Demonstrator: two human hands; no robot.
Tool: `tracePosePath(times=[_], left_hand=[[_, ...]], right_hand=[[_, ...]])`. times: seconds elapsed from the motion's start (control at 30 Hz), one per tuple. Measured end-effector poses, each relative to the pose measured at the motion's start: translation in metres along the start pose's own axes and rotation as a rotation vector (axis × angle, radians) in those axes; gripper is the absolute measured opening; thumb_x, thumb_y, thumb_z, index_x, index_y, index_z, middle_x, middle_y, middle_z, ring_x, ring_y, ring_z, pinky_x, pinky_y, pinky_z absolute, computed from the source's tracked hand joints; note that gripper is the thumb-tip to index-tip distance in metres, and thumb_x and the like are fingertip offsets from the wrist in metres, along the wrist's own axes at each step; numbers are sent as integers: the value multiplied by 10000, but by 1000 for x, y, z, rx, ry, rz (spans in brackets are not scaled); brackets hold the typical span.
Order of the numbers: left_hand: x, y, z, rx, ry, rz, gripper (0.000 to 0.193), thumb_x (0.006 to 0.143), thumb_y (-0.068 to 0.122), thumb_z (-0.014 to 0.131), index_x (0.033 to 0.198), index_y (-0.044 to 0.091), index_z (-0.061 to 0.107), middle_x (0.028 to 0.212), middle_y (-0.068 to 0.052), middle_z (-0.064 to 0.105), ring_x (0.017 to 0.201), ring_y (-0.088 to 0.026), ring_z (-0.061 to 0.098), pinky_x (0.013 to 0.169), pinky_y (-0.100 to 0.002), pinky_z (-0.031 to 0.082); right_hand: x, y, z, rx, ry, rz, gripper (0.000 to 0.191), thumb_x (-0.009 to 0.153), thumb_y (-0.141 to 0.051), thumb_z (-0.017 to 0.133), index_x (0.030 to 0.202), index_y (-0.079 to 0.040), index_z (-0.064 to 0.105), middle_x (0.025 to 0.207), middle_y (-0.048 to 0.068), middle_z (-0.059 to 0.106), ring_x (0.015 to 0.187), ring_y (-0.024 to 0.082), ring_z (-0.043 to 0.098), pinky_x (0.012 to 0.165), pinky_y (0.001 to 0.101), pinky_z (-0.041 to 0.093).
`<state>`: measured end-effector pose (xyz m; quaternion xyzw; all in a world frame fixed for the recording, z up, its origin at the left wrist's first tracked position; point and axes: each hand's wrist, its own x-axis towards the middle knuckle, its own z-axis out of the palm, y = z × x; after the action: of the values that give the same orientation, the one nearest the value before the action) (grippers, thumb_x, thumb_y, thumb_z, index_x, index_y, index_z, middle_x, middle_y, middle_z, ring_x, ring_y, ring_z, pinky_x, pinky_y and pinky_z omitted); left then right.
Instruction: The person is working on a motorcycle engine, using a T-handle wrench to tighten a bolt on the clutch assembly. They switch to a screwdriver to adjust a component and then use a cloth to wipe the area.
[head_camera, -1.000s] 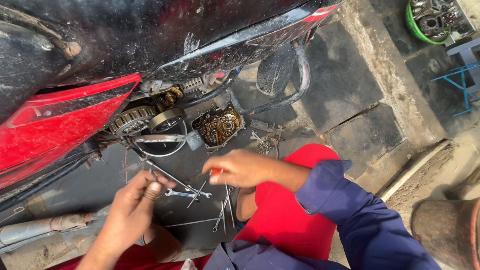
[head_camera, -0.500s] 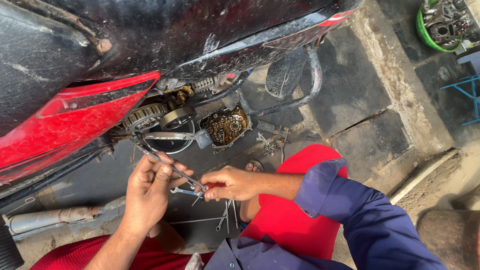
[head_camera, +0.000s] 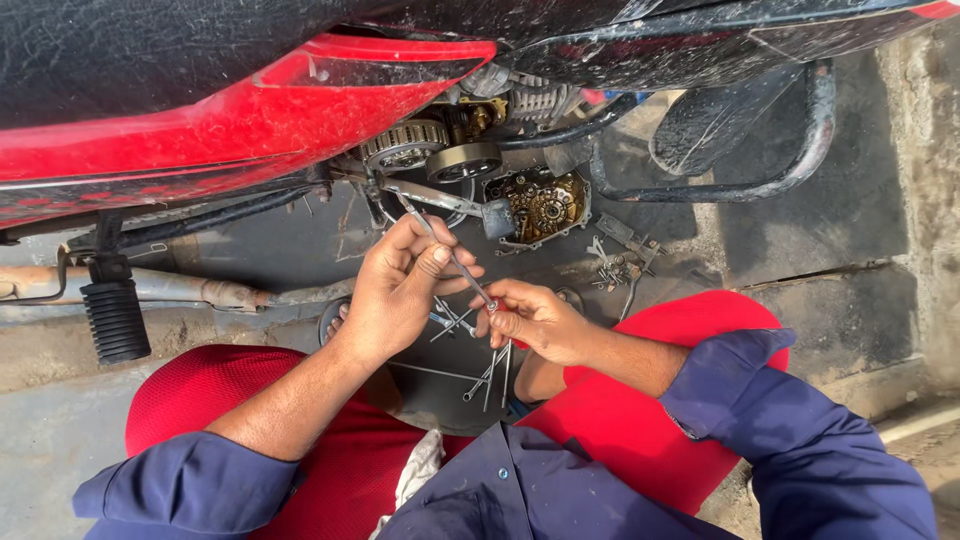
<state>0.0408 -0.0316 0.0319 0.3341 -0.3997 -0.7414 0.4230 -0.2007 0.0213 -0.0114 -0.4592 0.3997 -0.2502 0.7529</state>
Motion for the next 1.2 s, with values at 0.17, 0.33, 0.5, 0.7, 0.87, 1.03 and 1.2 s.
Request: tracePosePath(times=[0.17,0.33,0.5,0.7,0.87,1.03,1.2], left_hand=[[1,-11,6,-110,43,130,73,1087,59,497,1159,47,497,1050,-109,659,1035,-252,748,885,-400,650],[4,-20,9,-67,63,163,85,1089,33,487,1162,58,451,1055,-114,644,1050,-245,746,919,-376,669],[-2,-20,14,-42,27,219,157,1068,-1,522,1094,83,392,1082,-117,639,1094,-215,728,943,-360,653],[-9,-25,22,32,29,231,145,1070,6,537,1028,63,411,1031,-94,641,1058,-187,737,946,-344,673],[-22,-34,41,287,21,337,156,1077,-21,562,990,45,450,982,-89,598,1000,-151,715,850,-288,630],[-33,-33,47,355,13,436,149,1067,-17,567,990,59,465,978,-63,668,968,-112,739,835,-264,632],[-9,-27,22,254,190,191,239,993,8,699,1182,29,554,1030,-85,727,980,-110,710,868,-258,589]], right_hand=[[-5,-23,10,-197,129,-136,369,1091,-292,564,1327,-14,616,857,38,666,677,81,576,607,246,469],[-7,-41,20,-545,276,-289,319,1058,-221,597,1308,-27,554,771,35,678,683,80,650,623,255,523],[-6,-42,8,-503,210,-388,372,1088,-237,595,1366,-30,458,825,39,684,744,80,645,682,251,524],[0,-33,-12,-103,-58,-148,578,1082,-531,451,1366,-28,466,774,19,572,626,33,453,540,197,378],[-5,-33,-6,-90,-135,-136,863,994,-784,339,1297,4,514,799,-6,499,627,20,401,503,184,326],[-3,-52,2,-278,-129,-200,877,985,-785,315,1358,-9,482,805,-14,506,638,24,455,529,196,374],[-5,-78,-3,-409,-113,-242,597,1074,-454,500,1482,-39,368,1017,58,641,828,140,580,714,289,502]])
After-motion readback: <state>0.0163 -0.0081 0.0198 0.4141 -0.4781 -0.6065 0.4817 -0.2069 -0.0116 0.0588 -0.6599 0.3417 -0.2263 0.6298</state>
